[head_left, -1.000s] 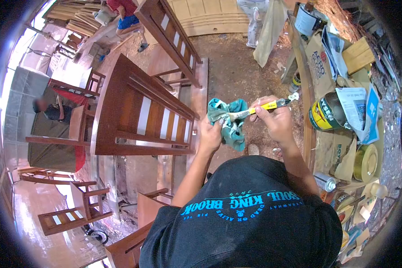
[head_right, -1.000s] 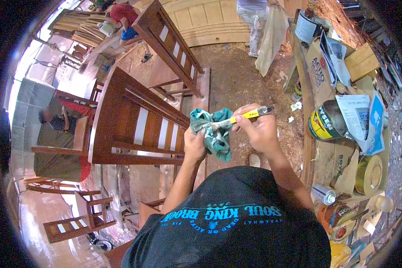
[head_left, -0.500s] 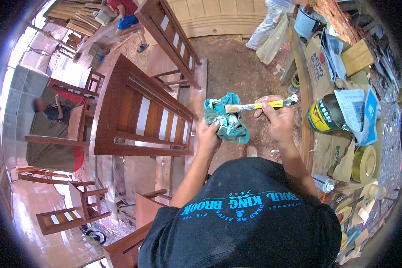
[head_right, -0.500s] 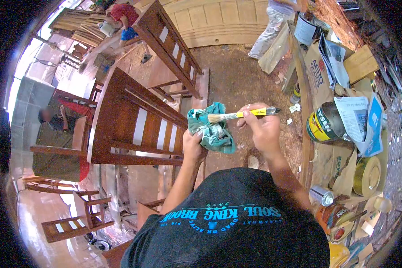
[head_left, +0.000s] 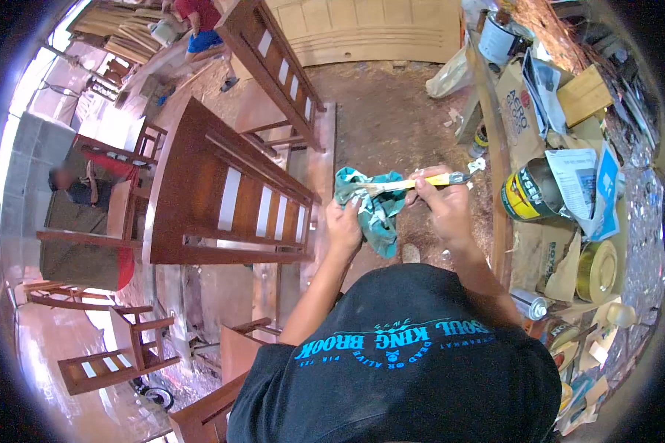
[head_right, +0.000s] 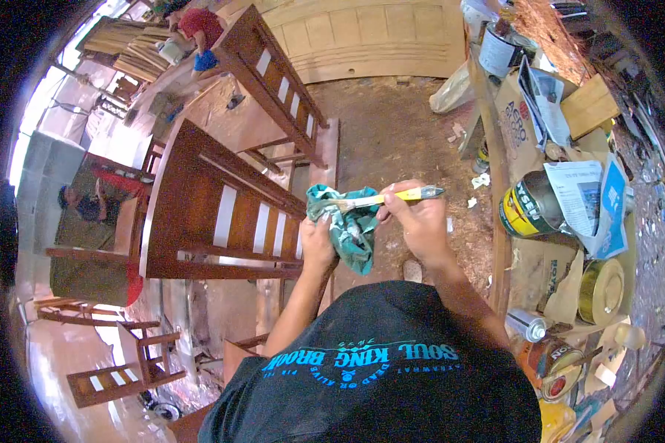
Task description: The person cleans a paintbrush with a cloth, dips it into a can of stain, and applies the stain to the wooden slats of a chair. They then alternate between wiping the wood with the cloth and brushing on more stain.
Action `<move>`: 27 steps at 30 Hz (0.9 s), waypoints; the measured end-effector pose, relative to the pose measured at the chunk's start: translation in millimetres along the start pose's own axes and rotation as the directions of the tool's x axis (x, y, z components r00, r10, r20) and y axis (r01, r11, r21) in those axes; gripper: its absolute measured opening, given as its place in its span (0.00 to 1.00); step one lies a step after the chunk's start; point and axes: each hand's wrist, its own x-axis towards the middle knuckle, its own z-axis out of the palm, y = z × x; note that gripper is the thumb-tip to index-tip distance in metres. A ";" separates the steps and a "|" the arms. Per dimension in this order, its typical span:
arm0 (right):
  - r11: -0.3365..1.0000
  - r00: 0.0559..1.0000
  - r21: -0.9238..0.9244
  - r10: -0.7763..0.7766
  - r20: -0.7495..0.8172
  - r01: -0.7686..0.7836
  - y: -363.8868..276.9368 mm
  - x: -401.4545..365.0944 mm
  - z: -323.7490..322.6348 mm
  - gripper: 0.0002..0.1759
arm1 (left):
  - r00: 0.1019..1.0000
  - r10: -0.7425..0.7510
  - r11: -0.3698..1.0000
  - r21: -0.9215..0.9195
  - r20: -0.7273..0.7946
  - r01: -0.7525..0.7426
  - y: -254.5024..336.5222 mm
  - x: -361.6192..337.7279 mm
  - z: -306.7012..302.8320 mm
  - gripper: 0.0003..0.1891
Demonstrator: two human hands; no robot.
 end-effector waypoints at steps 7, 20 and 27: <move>1.000 1.000 -0.015 -0.017 -0.007 0.016 5.3 10.5 -13.8 0.08 | 0.999 0.018 0.995 -0.101 0.042 -0.013 2.2 9.6 14.0 0.14; 0.997 0.998 -0.077 0.016 0.060 -0.011 -0.7 50.0 -46.4 0.05 | 0.999 -0.031 0.992 0.125 0.018 0.028 -4.1 49.0 49.9 0.09; 0.989 0.999 -0.151 -0.003 0.052 0.011 -3.4 72.7 -71.5 0.04 | 0.996 0.050 0.945 0.326 -0.076 -0.022 -5.6 85.0 86.4 0.07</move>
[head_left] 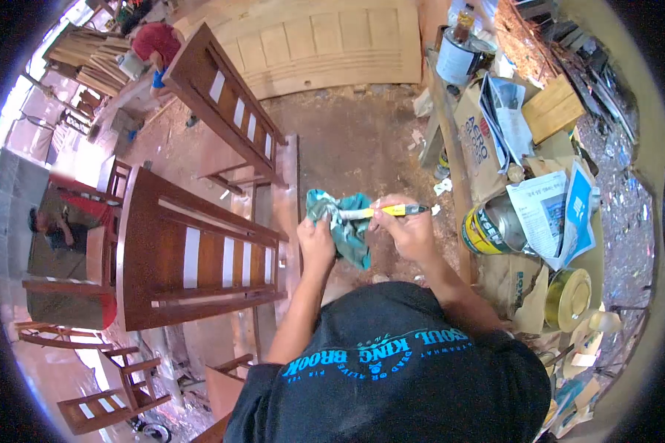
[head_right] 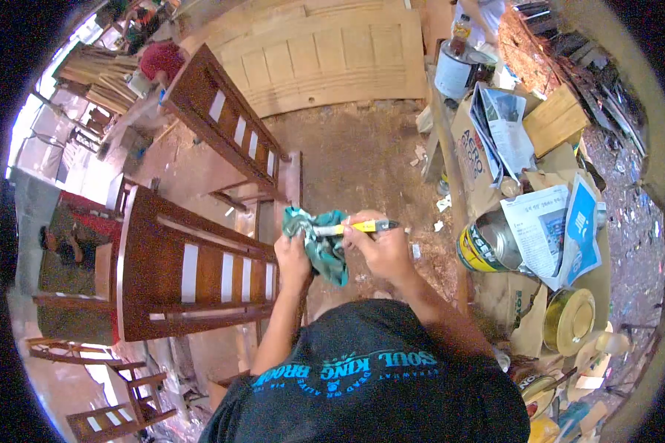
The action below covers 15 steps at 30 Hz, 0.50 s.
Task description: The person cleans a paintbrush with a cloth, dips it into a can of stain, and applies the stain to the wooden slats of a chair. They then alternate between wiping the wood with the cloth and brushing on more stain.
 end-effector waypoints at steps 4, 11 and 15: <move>0.996 0.990 0.041 -0.076 -0.119 0.081 -4.7 15.8 0.0 0.05 | 0.984 -0.161 0.956 -0.259 -0.070 0.138 -7.7 26.2 12.2 0.08; 0.984 0.970 0.020 0.179 -0.166 -0.178 16.5 82.8 -24.4 0.06 | 0.921 -0.208 0.966 -0.081 0.329 0.247 -37.8 101.8 4.9 0.11; 0.957 0.988 -0.262 0.089 -0.129 -0.120 41.6 131.4 -26.2 0.05 | 0.929 -0.165 0.961 0.266 0.332 0.076 -58.6 159.7 18.8 0.11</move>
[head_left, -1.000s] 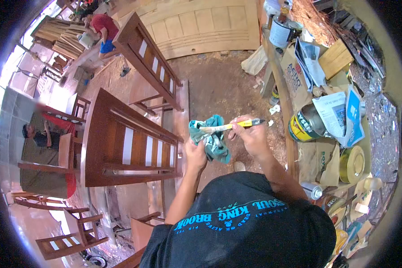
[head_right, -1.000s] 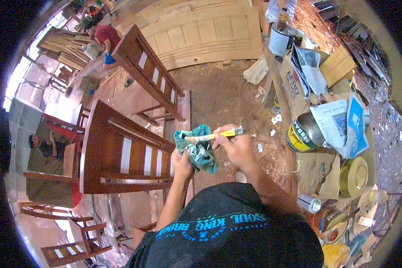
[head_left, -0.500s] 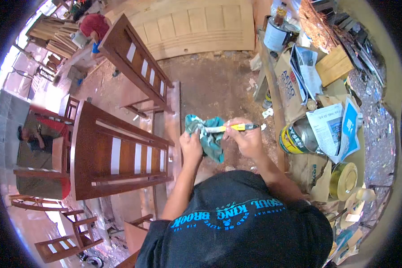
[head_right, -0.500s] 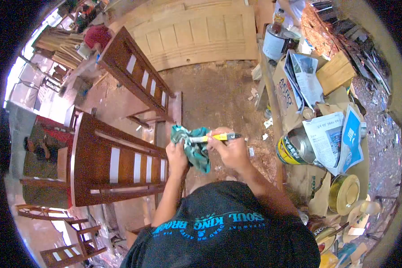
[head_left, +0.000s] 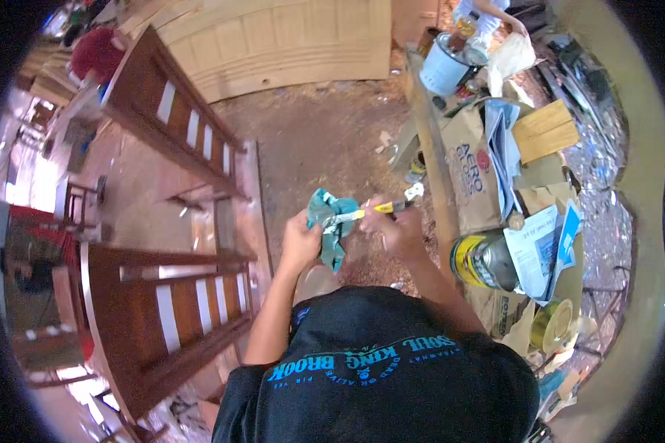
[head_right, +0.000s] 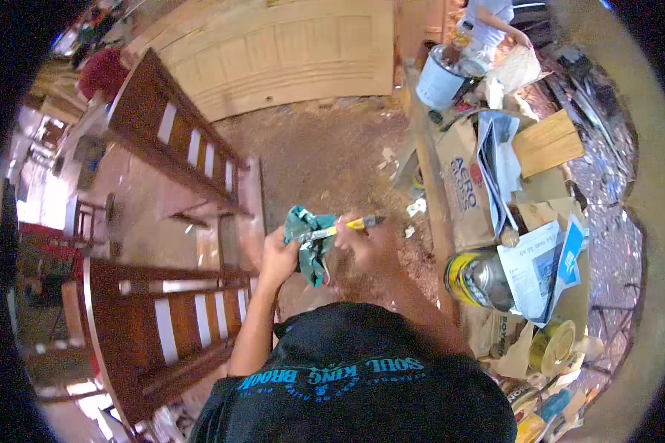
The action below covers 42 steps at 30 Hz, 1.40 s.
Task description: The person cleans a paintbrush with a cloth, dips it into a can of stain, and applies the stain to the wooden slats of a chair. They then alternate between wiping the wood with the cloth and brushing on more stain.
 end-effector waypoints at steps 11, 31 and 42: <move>0.934 0.974 -0.312 0.117 -0.194 -0.174 17.7 171.3 21.0 0.09 | 0.919 0.092 0.973 0.162 0.384 -0.165 -50.7 214.5 -76.0 0.15; 0.715 0.561 -0.694 -0.544 -0.624 -0.079 -34.5 322.9 -109.4 0.03 | 0.367 0.611 0.699 -0.260 0.702 -0.666 96.5 442.6 362.6 0.09; 0.784 0.398 -0.574 -0.461 -0.794 -0.238 -49.3 361.1 -156.8 0.07 | 0.162 0.090 0.743 0.042 0.983 -0.668 50.8 563.0 308.1 0.17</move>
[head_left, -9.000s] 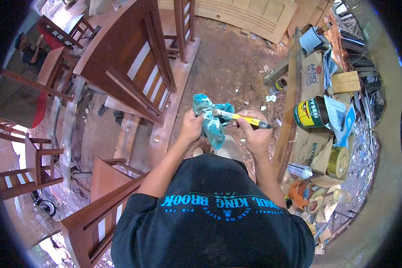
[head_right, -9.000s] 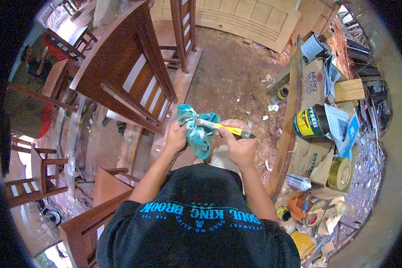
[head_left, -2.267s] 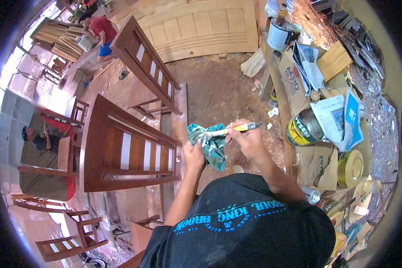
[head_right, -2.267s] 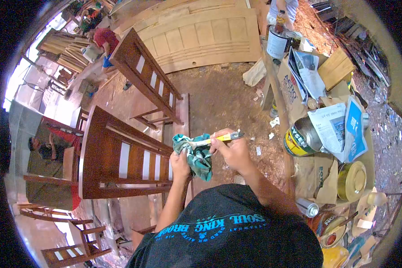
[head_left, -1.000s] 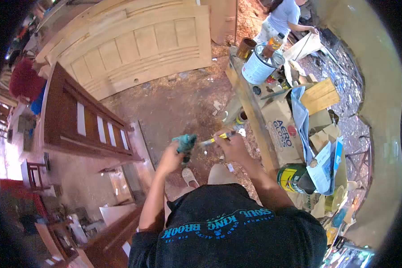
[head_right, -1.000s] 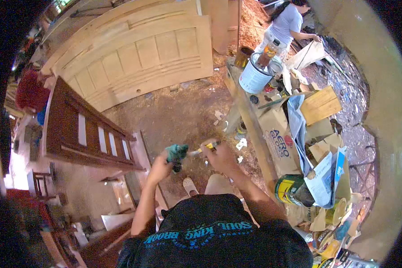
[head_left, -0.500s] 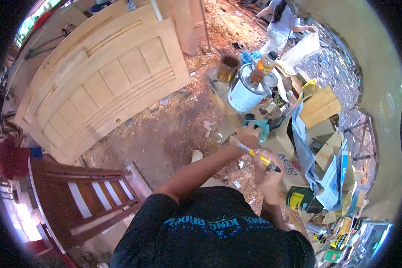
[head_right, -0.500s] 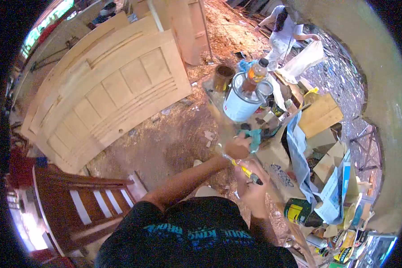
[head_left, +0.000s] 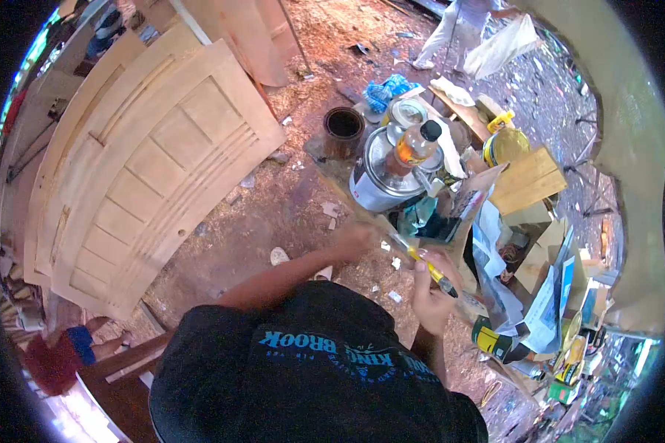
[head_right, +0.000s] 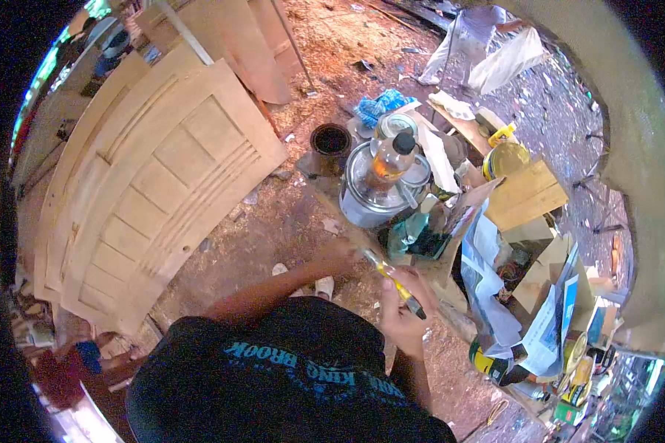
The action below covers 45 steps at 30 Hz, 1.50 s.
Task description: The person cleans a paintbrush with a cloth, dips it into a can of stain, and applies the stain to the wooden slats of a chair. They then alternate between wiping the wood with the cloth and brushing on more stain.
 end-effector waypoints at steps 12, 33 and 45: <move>0.998 0.998 -0.039 0.049 0.040 -0.048 14.8 33.9 22.5 0.07 | 0.746 0.133 0.987 0.021 -0.652 -0.157 -70.7 85.0 -164.9 0.52; 0.979 0.803 0.184 -0.178 0.569 0.087 53.2 54.1 95.1 0.17 | 0.326 0.010 0.954 -0.089 -0.945 -0.286 -66.6 -16.1 -133.3 0.50; 0.615 0.317 0.265 -0.025 0.948 -0.743 -37.3 -58.3 252.4 0.12 | 0.118 -0.481 0.816 -0.394 -0.869 0.423 -126.6 -290.8 96.4 0.56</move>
